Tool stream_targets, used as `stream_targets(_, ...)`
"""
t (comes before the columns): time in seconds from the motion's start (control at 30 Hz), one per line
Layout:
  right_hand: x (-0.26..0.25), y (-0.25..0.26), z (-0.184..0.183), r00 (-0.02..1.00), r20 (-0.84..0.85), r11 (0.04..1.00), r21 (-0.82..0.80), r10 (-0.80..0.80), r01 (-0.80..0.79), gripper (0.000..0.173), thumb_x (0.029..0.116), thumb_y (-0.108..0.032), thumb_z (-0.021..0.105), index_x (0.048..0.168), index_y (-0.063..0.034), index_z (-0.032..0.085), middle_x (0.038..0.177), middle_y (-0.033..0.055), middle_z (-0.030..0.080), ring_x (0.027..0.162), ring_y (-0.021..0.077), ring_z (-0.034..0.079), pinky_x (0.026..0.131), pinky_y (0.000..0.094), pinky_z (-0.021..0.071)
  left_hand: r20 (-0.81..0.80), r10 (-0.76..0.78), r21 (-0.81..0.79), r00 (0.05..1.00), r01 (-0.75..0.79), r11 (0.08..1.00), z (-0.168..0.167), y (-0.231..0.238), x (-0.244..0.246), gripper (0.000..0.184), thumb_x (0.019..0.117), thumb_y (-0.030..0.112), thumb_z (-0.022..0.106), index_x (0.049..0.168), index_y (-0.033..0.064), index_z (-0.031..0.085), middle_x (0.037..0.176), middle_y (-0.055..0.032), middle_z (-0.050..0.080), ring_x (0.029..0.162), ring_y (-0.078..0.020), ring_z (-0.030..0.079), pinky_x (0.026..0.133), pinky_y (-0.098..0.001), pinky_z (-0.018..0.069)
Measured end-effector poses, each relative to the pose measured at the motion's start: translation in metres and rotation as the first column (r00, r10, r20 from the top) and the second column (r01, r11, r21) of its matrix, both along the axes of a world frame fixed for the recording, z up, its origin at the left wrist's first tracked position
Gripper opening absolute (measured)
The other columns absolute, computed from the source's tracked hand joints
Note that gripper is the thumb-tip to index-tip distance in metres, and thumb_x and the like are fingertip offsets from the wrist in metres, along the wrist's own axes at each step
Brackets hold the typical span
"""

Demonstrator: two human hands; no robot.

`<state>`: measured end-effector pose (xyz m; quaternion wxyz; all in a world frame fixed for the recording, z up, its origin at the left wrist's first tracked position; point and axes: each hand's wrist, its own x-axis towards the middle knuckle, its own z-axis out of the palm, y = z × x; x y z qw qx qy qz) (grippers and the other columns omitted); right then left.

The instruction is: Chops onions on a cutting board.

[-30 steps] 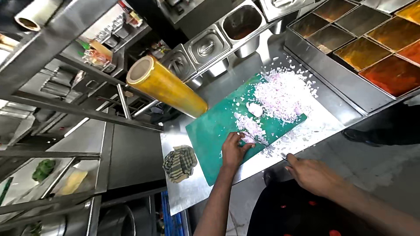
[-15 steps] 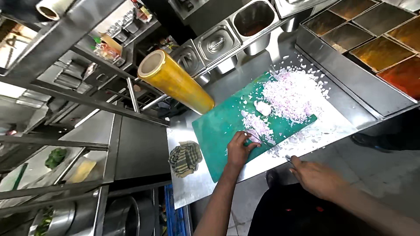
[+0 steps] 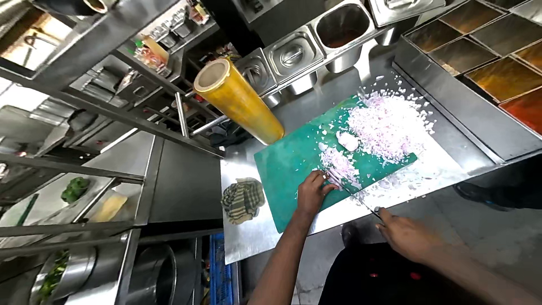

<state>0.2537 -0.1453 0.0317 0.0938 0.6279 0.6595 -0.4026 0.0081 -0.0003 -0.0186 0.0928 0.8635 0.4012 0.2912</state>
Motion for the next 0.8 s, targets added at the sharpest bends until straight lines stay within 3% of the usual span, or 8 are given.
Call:
stream_targets(0.13, 0.005, -0.002, 0.025, 0.999, 0.026, 0.998, 0.053, 0.022, -0.023, 0.040, 0.1096, -0.043, 0.037, 0.124, -0.0075, 0.051, 0.088, 0.0166, 0.066, 0.087, 0.0389, 0.070, 0.075, 0.0541, 0.0566, 0.014, -0.018, 0.024, 1.000, 0.018, 1.000, 0.000, 0.000, -0.002, 0.032, 0.0852, 0.034, 0.084, 0.097, 0.0056, 0.075, 0.107, -0.0094, 0.072, 0.096, -0.0180, 0.072, 0.081, -0.0352, 0.0627)
stream_targets(0.3, -0.003, 0.003, -0.004, 1.000, -0.012, 1.000, 0.017, 0.006, -0.006, 0.043, 0.1106, -0.040, 0.037, 0.133, -0.0050, 0.047, 0.097, 0.0213, 0.067, 0.095, 0.0424, 0.070, 0.082, 0.0576, 0.0558, 0.018, -0.035, 0.033, 0.999, 0.034, 0.999, -0.003, 0.003, -0.003, 0.028, 0.0879, 0.032, 0.081, 0.095, 0.0055, 0.075, 0.107, -0.0090, 0.073, 0.098, -0.0178, 0.073, 0.084, -0.0347, 0.0626)
stream_targets(0.47, 0.006, -0.003, 0.027, 0.999, 0.027, 0.998, 0.048, 0.033, -0.034, 0.042, 0.1094, -0.043, 0.038, 0.127, -0.0068, 0.050, 0.088, 0.0179, 0.066, 0.087, 0.0405, 0.070, 0.075, 0.0552, 0.0562, 0.030, -0.051, 0.034, 0.998, 0.050, 0.998, -0.001, 0.003, -0.004, 0.022, 0.0880, 0.024, 0.082, 0.096, 0.0053, 0.076, 0.108, -0.0099, 0.073, 0.098, -0.0186, 0.073, 0.085, -0.0351, 0.0625)
stream_targets(0.57, 0.000, -0.004, 0.002, 1.000, 0.009, 1.000, 0.013, 0.004, -0.004, 0.044, 0.1100, -0.042, 0.037, 0.132, -0.0048, 0.048, 0.094, 0.0208, 0.067, 0.092, 0.0427, 0.070, 0.079, 0.0576, 0.0561, 0.038, -0.070, 0.037, 0.997, 0.068, 0.997, -0.002, 0.006, -0.005, 0.021, 0.0884, 0.024, 0.082, 0.096, 0.0055, 0.076, 0.107, -0.0096, 0.073, 0.099, -0.0180, 0.073, 0.087, -0.0343, 0.0622)
stream_targets(0.7, -0.008, 0.001, -0.009, 1.000, 0.001, 1.000, 0.005, -0.012, 0.012, 0.043, 0.1102, -0.042, 0.036, 0.131, -0.0056, 0.047, 0.095, 0.0204, 0.067, 0.094, 0.0417, 0.070, 0.080, 0.0569, 0.0563, -0.028, -0.190, 0.035, 0.981, 0.191, 0.981, 0.008, 0.021, -0.011, 0.022, 0.0918, 0.026, 0.078, 0.095, 0.0045, 0.075, 0.104, -0.0105, 0.074, 0.099, -0.0195, 0.073, 0.088, -0.0343, 0.0617)
stream_targets(0.8, -0.004, 0.002, -0.006, 1.000, -0.021, 1.000, -0.013, -0.022, 0.021, 0.043, 0.1098, -0.043, 0.037, 0.130, -0.0068, 0.048, 0.095, 0.0203, 0.067, 0.094, 0.0413, 0.070, 0.080, 0.0575, 0.0560, -0.189, -0.360, -0.005, 0.914, 0.366, 0.931, 0.027, 0.045, -0.007, 0.024, 0.0920, 0.030, 0.077, 0.104, 0.0095, 0.075, 0.113, -0.0109, 0.071, 0.108, -0.0264, 0.067, 0.095, -0.0407, 0.0571)
